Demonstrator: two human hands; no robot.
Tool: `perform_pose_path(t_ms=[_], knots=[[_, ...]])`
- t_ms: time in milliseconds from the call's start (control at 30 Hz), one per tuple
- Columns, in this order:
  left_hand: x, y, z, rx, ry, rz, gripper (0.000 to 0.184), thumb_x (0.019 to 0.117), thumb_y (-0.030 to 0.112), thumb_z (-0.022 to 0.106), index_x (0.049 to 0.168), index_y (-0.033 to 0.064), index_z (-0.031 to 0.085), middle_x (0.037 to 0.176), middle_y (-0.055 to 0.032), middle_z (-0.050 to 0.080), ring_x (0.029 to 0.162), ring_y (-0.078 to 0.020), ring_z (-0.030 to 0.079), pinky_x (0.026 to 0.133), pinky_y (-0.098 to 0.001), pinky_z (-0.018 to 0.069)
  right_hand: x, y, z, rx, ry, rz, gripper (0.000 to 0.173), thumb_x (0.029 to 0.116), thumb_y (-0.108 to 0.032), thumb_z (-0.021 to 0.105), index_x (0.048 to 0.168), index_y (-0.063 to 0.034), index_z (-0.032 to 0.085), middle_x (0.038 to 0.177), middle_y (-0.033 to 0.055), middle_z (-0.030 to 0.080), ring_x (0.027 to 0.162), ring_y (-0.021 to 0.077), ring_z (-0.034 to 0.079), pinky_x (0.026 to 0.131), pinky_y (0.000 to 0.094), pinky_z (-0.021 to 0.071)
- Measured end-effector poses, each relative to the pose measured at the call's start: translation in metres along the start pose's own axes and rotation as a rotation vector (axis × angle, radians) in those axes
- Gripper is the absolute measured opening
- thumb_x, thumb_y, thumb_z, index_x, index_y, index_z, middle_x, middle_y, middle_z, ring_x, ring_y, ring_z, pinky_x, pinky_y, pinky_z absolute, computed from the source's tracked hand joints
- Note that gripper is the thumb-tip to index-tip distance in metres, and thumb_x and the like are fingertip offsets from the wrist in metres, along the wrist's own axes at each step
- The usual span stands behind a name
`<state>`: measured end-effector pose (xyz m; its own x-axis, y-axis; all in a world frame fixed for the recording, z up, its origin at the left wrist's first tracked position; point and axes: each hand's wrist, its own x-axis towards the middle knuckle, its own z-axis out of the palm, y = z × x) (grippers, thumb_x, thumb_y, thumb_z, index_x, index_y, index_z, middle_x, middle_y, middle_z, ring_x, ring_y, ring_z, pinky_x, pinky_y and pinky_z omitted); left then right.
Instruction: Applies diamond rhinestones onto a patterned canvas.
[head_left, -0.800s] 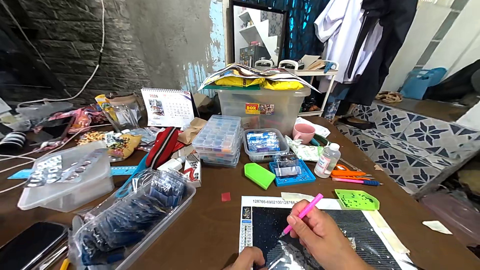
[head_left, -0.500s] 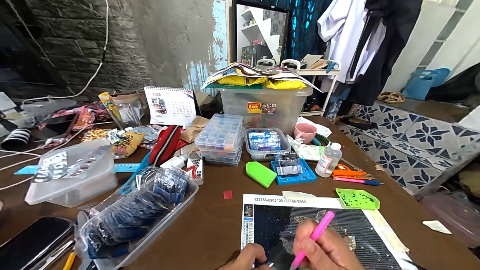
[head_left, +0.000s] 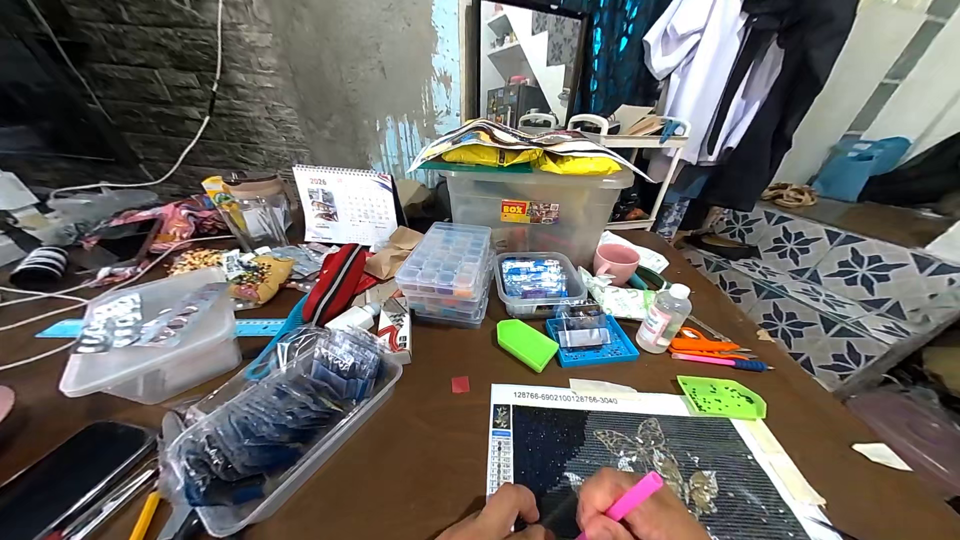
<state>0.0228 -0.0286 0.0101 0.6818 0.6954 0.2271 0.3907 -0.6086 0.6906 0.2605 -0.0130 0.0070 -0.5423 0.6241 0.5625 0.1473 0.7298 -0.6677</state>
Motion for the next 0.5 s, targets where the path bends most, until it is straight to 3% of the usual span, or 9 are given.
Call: perform_pose_path(t_ms=[300,500], knots=[[0.0002,0.0000,0.0007,0.007,0.008,-0.001,0.051,0.0836,0.025,0.082,0.117,-0.0116,0.069,0.119,-0.0303,0.063,0.081,-0.0305,0.067,0.070,-0.0404,0.0568,0.0007,-0.0009,-0.0001,-0.057,-0.013,-0.043,0.031,0.1115,-0.022,0.043,0.096,0.0018,0.056,0.077,0.0141,0.058,0.072,0.0127,0.059,0.070,0.0185,0.0491],[0.0013,0.0001,-0.0003,0.008,-0.010,-0.006,0.050,0.0844,0.025,0.081,0.118,-0.0098,0.069,0.121,-0.0299,0.062,0.081,-0.0303,0.067,0.070,-0.0410,0.0565,-0.0010,0.0032,0.0000,0.041,0.042,0.050,0.036,0.1116,-0.028,0.043,0.098,0.0021,0.055,0.074,0.0111,0.059,0.065,0.0050,0.059,0.062,0.0159,0.0493]])
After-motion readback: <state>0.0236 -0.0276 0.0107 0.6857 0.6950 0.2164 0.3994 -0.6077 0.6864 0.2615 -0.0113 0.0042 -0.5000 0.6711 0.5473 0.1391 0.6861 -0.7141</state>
